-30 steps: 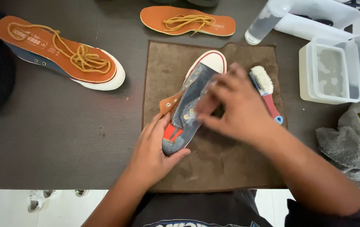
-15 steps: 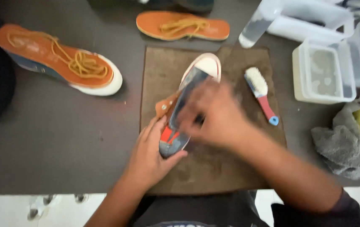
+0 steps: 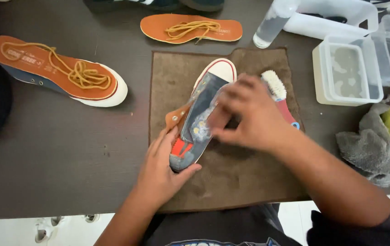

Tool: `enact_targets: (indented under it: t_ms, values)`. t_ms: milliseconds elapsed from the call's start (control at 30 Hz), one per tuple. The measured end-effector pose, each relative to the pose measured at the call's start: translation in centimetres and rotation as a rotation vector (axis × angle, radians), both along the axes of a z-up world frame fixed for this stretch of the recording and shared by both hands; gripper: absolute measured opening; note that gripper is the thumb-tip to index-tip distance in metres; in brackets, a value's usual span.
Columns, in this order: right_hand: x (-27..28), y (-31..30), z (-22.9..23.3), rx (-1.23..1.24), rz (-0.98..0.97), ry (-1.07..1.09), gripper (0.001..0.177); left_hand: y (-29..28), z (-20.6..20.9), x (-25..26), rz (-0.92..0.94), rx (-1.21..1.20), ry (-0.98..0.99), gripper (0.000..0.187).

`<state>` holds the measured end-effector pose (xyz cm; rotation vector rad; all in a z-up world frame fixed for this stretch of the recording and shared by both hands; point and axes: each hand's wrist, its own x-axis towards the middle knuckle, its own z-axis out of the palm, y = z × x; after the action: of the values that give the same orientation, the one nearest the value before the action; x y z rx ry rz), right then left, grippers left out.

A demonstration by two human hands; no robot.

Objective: The person scrubs a blue canvas sneaker with a small brush, wipes it with a yellow cloth, and repeatedly scrubs the eyelet area. The person handles the sneaker, brush, and cloth throughout the clip.

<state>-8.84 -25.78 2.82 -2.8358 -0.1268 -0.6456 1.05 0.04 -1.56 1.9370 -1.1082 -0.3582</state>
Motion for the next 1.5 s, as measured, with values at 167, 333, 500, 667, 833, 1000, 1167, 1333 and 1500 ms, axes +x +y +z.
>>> enact_targets:
  t_ms: [167,333,500,667,833,1000,1167,1333,1500]
  values:
    - [0.3,1.2,-0.8,-0.078,-0.162,-0.062,0.067,0.5,-1.0,-0.5,0.004,0.012,-0.027,0.103]
    - [-1.2,-0.4,-0.6,0.054,0.007,0.018,0.072,0.4,-0.5,-0.3,-0.002,-0.005,-0.023,0.101]
    - [-0.3,0.0,-0.5,-0.086,-0.197,-0.103,0.063,0.4,-0.9,-0.5,0.041,0.072,-0.026,0.103]
    - [-1.2,-0.6,-0.9,0.050,-0.060,-0.017,0.067,0.3,0.1,-0.4,0.032,0.098,0.011,0.103]
    - [0.0,-1.5,-1.5,-0.093,-0.261,-0.126,0.071,0.2,-0.8,-0.4,0.037,0.097,-0.012,0.105]
    - [-0.1,0.3,0.3,0.073,0.112,-0.057,0.068,0.2,-0.2,-0.5,0.033,0.045,-0.002,0.102]
    - [0.9,0.1,0.8,-0.107,-0.093,-0.038,0.040,0.8,-1.5,-1.1,0.047,0.091,-0.033,0.103]
    - [0.2,-0.2,-0.2,0.008,0.073,0.049,0.069,0.3,-0.9,-0.4,0.034,0.050,-0.056,0.102]
    - [2.3,0.8,1.7,-0.180,-0.120,0.002,0.025,0.4,-0.8,-0.4,0.022,0.091,-0.006,0.103]
